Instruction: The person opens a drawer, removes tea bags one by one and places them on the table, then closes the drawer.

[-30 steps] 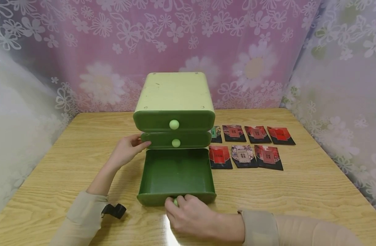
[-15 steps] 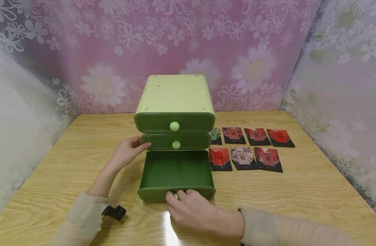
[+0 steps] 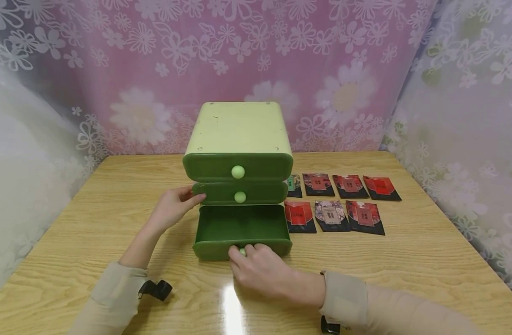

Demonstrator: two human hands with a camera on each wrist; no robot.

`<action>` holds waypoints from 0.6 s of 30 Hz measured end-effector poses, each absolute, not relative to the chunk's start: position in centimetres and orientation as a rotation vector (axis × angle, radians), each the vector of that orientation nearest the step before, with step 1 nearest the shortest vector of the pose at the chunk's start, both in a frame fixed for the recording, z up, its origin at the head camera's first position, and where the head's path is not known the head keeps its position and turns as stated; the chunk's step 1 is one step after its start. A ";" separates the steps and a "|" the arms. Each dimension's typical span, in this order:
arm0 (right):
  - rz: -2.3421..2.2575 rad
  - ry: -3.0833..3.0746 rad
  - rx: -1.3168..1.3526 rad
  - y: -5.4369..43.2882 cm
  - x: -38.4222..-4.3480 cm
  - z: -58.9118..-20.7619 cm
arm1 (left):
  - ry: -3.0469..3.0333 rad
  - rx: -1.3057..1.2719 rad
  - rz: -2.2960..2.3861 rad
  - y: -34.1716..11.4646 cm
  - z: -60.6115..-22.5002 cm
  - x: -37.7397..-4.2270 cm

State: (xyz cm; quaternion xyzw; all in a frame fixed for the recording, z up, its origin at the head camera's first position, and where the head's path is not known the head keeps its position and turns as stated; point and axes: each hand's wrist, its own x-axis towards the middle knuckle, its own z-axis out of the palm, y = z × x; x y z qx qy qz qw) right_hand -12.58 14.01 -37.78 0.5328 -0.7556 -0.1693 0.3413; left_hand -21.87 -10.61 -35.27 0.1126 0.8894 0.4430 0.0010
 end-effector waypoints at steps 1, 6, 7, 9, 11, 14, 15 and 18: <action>-0.451 -1.970 1.384 14.0 -12.8 -37.8 | 2.794 0.350 1.387 -10.6 -35.2 -21.9; -0.478 -2.017 1.389 14.1 -13.7 -37.7 | 2.803 0.340 1.379 -10.6 -35.3 -21.9; -0.478 -2.027 1.391 14.1 -13.9 -37.7 | 2.803 0.340 1.380 -10.6 -35.3 -21.9; -0.483 -2.037 1.391 14.1 -14.2 -37.7 | 2.804 0.340 1.380 -10.6 -35.3 -21.9; -0.472 -2.032 1.385 14.0 -14.6 -37.8 | 2.798 0.340 1.382 -10.6 -35.3 -21.9; -0.449 -1.999 1.367 14.0 -15.2 -38.0 | 2.793 0.338 1.382 -10.6 -35.2 -21.9; -0.432 -1.985 1.362 13.9 -15.4 -38.0 | 2.792 0.336 1.382 -10.6 -35.2 -21.9; -0.412 -1.958 1.347 13.9 -15.9 -38.1 | 2.791 0.338 1.385 -10.6 -35.2 -21.9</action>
